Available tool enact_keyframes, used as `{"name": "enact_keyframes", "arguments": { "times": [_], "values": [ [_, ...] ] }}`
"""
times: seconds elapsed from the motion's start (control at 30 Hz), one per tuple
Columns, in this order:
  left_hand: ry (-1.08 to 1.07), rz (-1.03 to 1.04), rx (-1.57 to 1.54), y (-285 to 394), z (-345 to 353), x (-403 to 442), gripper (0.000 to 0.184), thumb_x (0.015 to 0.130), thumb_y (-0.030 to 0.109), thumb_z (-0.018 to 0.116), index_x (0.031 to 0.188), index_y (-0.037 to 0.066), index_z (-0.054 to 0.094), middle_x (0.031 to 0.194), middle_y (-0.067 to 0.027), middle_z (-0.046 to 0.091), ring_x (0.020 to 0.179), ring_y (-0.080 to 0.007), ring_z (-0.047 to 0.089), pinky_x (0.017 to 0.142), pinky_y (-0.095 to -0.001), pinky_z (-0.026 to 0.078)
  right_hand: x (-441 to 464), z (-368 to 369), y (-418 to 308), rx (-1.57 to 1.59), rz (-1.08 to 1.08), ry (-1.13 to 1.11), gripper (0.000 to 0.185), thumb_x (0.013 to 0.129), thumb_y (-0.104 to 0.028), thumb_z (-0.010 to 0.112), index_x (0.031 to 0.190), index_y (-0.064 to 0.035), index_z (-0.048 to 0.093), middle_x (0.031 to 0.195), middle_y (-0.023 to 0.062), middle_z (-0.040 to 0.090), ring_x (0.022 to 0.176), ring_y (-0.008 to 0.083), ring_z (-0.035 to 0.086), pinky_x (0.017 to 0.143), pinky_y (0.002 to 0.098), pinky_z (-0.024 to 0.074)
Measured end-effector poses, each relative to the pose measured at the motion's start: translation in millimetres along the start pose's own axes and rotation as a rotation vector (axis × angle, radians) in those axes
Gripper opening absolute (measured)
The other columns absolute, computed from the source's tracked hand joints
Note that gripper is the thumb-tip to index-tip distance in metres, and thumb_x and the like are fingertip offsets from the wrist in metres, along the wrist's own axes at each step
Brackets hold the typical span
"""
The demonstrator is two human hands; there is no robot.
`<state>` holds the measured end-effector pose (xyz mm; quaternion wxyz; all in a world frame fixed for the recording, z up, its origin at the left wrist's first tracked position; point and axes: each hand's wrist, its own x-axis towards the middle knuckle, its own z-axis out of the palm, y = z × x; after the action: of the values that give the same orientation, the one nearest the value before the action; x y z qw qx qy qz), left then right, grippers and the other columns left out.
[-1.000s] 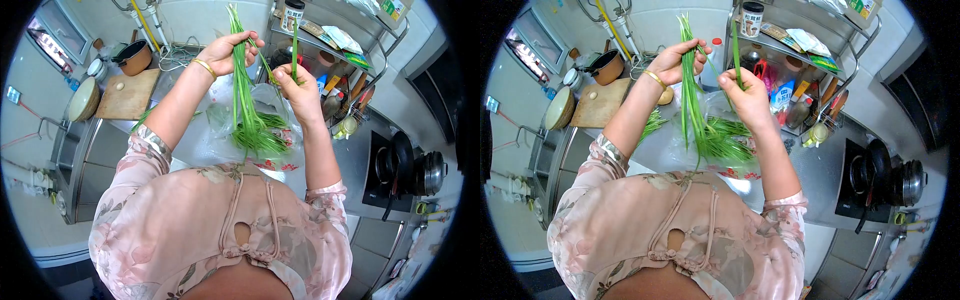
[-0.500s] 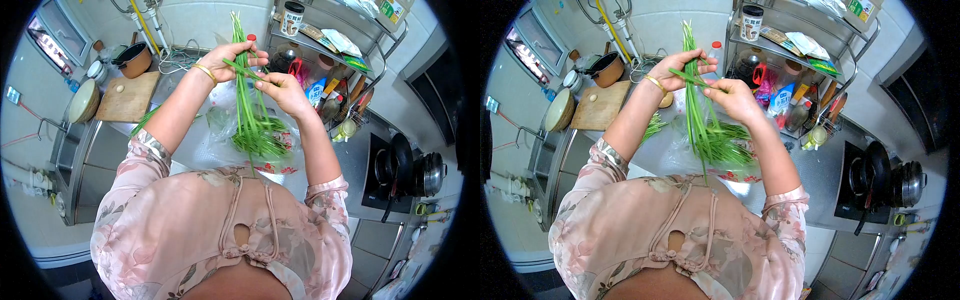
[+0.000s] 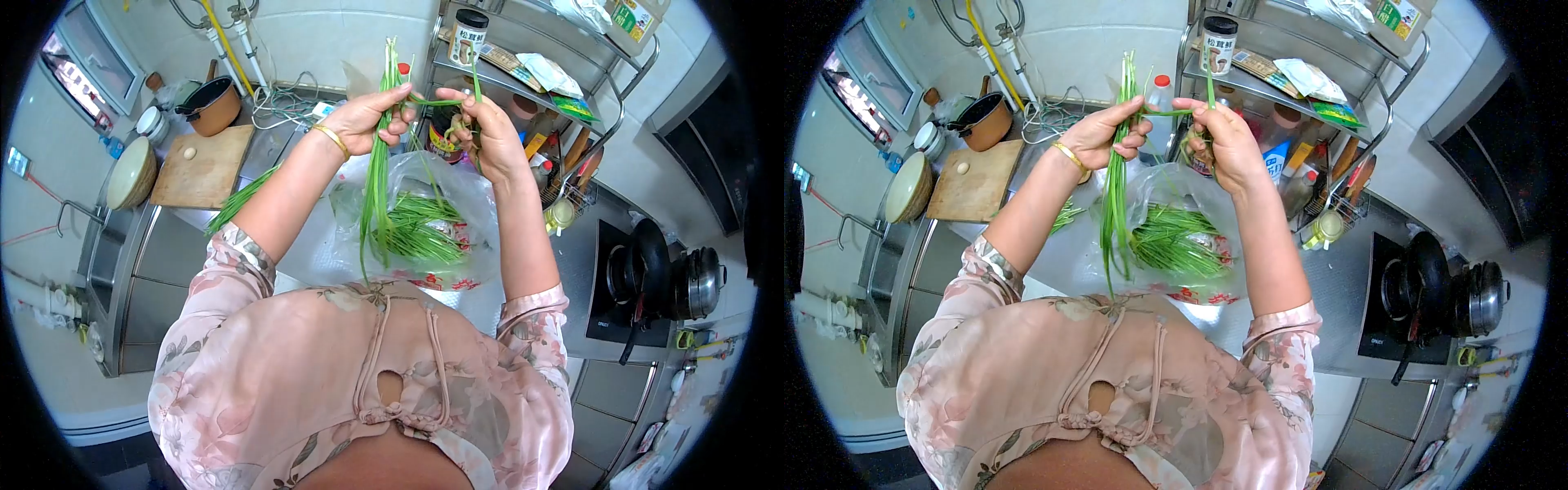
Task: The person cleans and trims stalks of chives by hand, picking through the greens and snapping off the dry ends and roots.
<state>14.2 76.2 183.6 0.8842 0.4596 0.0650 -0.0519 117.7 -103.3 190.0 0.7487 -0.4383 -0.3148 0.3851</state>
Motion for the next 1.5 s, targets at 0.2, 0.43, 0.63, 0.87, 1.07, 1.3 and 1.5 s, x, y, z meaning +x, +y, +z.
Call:
{"name": "enact_keyframes", "arguments": {
  "times": [0.2, 0.43, 0.63, 0.87, 1.07, 1.3, 1.5],
  "values": [
    [-0.08, 0.055, -0.043, -0.6, 4.0, -2.2, 0.024, 0.086, 0.025, 0.053, 0.104, 0.008, 0.052, 0.072, 0.0014, 0.048, 0.052, -0.0051, 0.038, 0.043, -0.0169, 0.031, 6.3, 5.2, 13.0, 0.433, 0.027, 0.04, 0.009, 0.082, -0.011, 0.047, 0.075, -0.0065, 0.042, 0.074, 0.0081, 0.055, 0.056, 0.0126, 0.049, 0.045, 0.0191, 0.0353],
    [0.209, 0.2, 0.298, -7.3, 16.4, -0.1, 0.019, 0.081, 0.021, 0.06, 0.09, 0.004, 0.057, 0.072, 0.0003, 0.057, 0.053, -0.0039, 0.044, 0.045, -0.0166, 0.033, 10.4, 8.0, 21.6, -0.442, -0.094, 0.142, 0.02, 0.08, -0.009, 0.051, 0.097, 0.0008, 0.055, 0.07, 0.0073, 0.052, 0.057, 0.0142, 0.049, 0.051, 0.0251, 0.0364],
    [0.289, 0.271, 0.443, -16.3, 16.5, 4.8, 0.018, 0.08, 0.02, 0.062, 0.084, 0.003, 0.058, 0.068, -0.0002, 0.057, 0.052, -0.0041, 0.043, 0.045, -0.0176, 0.033, 7.3, 3.7, 26.2, -1.318, -0.434, 0.045, 0.017, 0.081, -0.01, 0.05, 0.091, 0.0031, 0.056, 0.077, 0.0145, 0.05, 0.071, 0.0238, 0.05, 0.063, 0.0326, 0.0396],
    [0.211, 0.26, 0.144, -12.4, 15.4, 10.3, 0.015, 0.082, 0.017, 0.058, 0.086, 0.003, 0.057, 0.069, -0.0011, 0.056, 0.051, -0.0046, 0.041, 0.045, -0.0182, 0.032, 20.2, 3.5, 43.4, -0.643, -0.302, 0.241, 0.014, 0.082, -0.012, 0.045, 0.078, -0.0001, 0.05, 0.068, 0.0116, 0.048, 0.061, 0.0214, 0.049, 0.054, 0.0325, 0.0395],
    [0.034, 0.225, -0.272, 9.7, -16.5, 9.9, 0.015, 0.085, 0.017, 0.053, 0.088, 0.003, 0.052, 0.077, -0.0041, 0.051, 0.058, -0.0089, 0.04, 0.048, -0.0194, 0.034, 0.4, -3.8, 19.8, 0.019, -0.133, 0.309, 0.01, 0.086, -0.014, 0.041, 0.083, -0.0071, 0.048, 0.071, -0.0011, 0.043, 0.055, 0.007, 0.039, 0.048, 0.0207, 0.0322],
    [0.169, 0.279, -0.244, 12.3, -8.1, 4.4, 0.016, 0.087, 0.018, 0.049, 0.089, 0.002, 0.052, 0.098, -0.0083, 0.055, 0.07, -0.015, 0.046, 0.055, -0.0244, 0.04, -27.2, 8.9, 21.9, -0.075, 0.04, 0.201, 0.009, 0.083, -0.012, 0.043, 0.084, -0.0062, 0.049, 0.067, 0.0012, 0.046, 0.051, 0.0088, 0.039, 0.046, 0.0215, 0.0305],
    [0.194, 0.27, -0.033, 6.4, -5.1, 9.8, 0.017, 0.088, 0.022, 0.047, 0.094, 0.008, 0.055, 0.106, -0.0044, 0.056, 0.08, -0.015, 0.049, 0.061, -0.0244, 0.041, -19.3, 21.3, 48.5, -0.382, 0.034, 0.052, 0.019, 0.083, -0.015, 0.049, 0.095, -0.001, 0.056, 0.062, -0.0036, 0.045, 0.054, 0.0048, 0.037, 0.049, 0.019, 0.0299]
  ]
}}
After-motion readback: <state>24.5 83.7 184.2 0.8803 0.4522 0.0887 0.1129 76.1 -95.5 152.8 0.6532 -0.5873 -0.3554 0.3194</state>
